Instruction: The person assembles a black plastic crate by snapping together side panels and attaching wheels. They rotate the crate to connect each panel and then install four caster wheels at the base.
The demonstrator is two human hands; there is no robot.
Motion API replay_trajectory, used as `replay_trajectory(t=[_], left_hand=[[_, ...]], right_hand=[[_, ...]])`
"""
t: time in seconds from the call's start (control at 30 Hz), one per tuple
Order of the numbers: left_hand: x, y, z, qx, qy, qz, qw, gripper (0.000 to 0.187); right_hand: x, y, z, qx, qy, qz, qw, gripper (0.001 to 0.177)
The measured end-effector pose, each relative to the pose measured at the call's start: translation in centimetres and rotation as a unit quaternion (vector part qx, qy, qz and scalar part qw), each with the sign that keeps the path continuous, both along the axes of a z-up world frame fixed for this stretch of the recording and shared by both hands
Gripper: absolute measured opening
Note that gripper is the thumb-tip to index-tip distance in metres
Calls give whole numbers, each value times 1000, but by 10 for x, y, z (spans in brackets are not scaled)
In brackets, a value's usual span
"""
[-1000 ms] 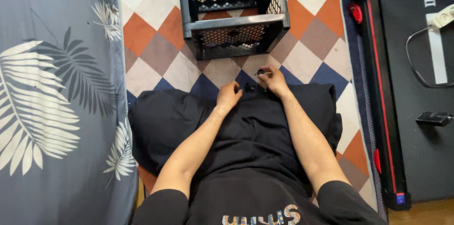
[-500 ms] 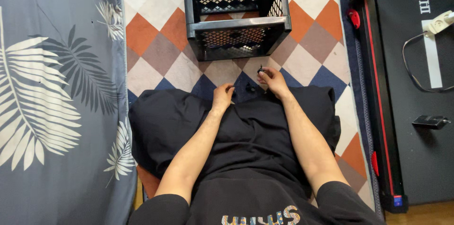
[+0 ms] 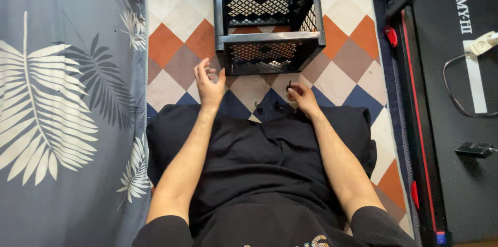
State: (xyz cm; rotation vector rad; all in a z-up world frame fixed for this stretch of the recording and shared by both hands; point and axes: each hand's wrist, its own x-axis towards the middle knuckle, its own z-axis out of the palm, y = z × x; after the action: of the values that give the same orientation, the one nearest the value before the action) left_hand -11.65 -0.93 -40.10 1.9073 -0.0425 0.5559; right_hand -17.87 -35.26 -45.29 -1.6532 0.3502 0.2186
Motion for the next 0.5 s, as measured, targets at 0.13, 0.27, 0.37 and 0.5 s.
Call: replay_trajectory(t=[0.13,0.27,0.37,0.5], left_hand=[[0,11,3,53,43,-26,997,74],[5,1,-8,26,76,-33,996,86],[10,-5,-14,60,2,-57,997,80],[15,-1,-10,56,18,-65,996,65]], right_hand=[[-3,-2,-6,-11,-9,13,1000,44],[-2,-4,-5,-2,-3,-4,1000,43],[-7,-5,-1,1,59,-1,998,41],[-12,12,4,-74,96,1,993,36]])
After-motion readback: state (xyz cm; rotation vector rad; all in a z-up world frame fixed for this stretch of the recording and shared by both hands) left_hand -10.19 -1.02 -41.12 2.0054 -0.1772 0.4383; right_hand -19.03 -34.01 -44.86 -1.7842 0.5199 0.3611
